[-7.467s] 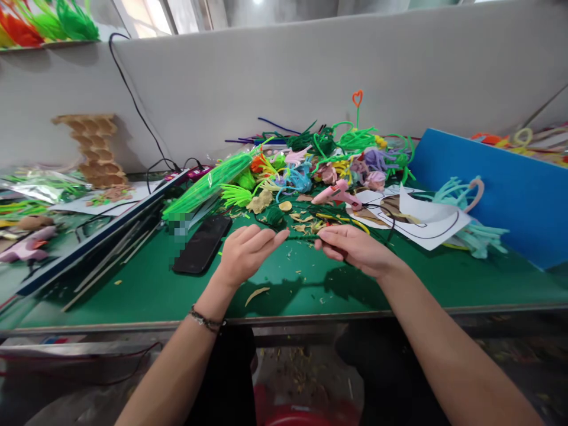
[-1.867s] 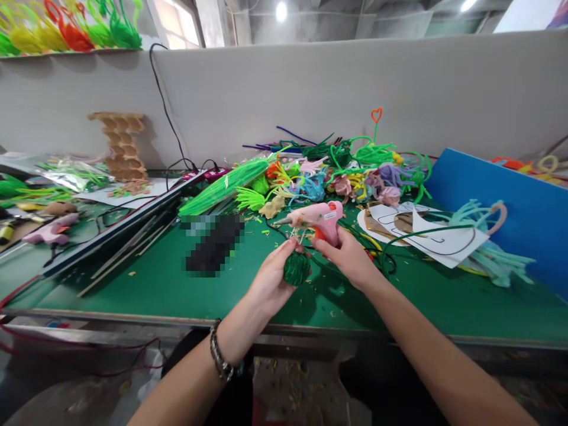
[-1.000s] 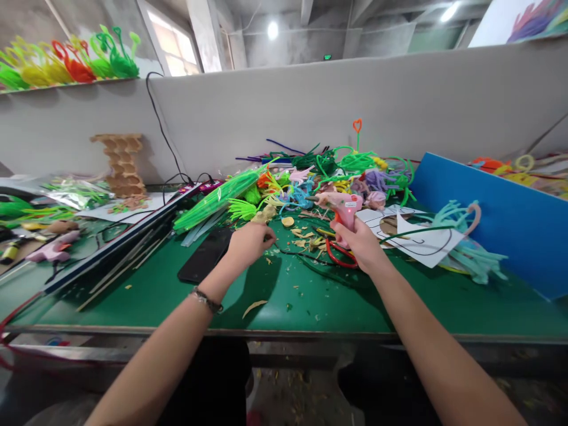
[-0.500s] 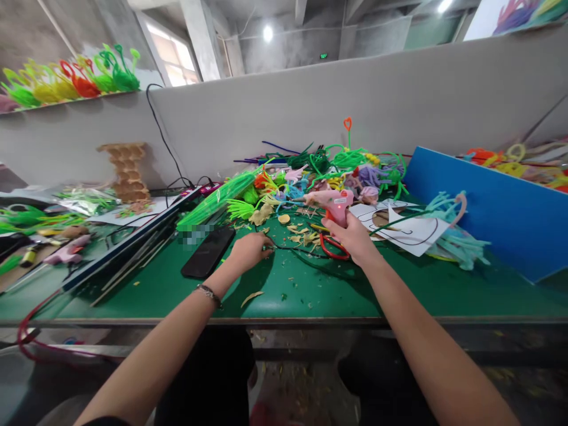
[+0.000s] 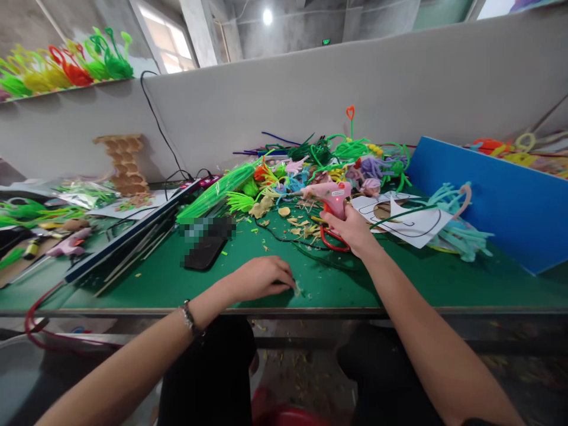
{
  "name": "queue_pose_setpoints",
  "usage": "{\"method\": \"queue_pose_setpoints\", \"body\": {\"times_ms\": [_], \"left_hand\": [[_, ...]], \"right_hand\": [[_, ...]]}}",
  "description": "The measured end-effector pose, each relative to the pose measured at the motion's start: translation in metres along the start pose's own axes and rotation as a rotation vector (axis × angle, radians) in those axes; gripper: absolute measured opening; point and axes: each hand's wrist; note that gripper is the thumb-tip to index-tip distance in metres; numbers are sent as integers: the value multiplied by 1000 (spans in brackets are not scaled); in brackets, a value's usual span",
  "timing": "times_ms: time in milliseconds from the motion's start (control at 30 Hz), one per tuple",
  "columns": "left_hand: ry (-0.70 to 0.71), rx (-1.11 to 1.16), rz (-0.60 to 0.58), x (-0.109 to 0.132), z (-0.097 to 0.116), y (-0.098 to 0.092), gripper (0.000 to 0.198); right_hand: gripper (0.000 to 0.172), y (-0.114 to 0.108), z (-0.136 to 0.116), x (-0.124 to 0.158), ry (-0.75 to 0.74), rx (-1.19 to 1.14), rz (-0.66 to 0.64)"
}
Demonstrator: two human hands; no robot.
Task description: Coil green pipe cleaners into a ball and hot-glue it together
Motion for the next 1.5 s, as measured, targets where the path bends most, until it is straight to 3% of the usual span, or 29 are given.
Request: {"method": "queue_pose_setpoints", "body": {"times_ms": [67,133,300,400,567,700,1067,1267,1500], "left_hand": [[72,-15,-46,3,7,-1,23],[22,-75,-30,4,8,-4,24],[-355,-286,-36,10,-1,-17,26],[-491,-342,-62,21,-2,-21,25],[-533,-297,-122,37,11,-14,24],[-598,-287,-100,36,26,-1,27],[-409,-343,-36,-7,57,25,18],[-160,-401,-150,0,81,37,13],[-354,-479,75,1,55,21,22]], "right_hand": [[37,0,0,0,3,3,-7],[36,0,1,-1,7,6,-16],[34,-1,0,0,2,9,-25],[32,-2,0,1,-2,4,-28],[30,-2,1,-1,-3,-10,-29],[32,-1,3,-1,-4,-22,-33],[34,-1,2,1,-8,3,-24],[32,-3,0,1,-23,21,-41],[34,1,-1,3,-41,49,-57]]}}
Point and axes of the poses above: each hand's wrist, its own x-axis away from the middle knuckle, its own y-axis out of the palm, z = x × y, and after that the axes turned 2 degrees about z, right-handed
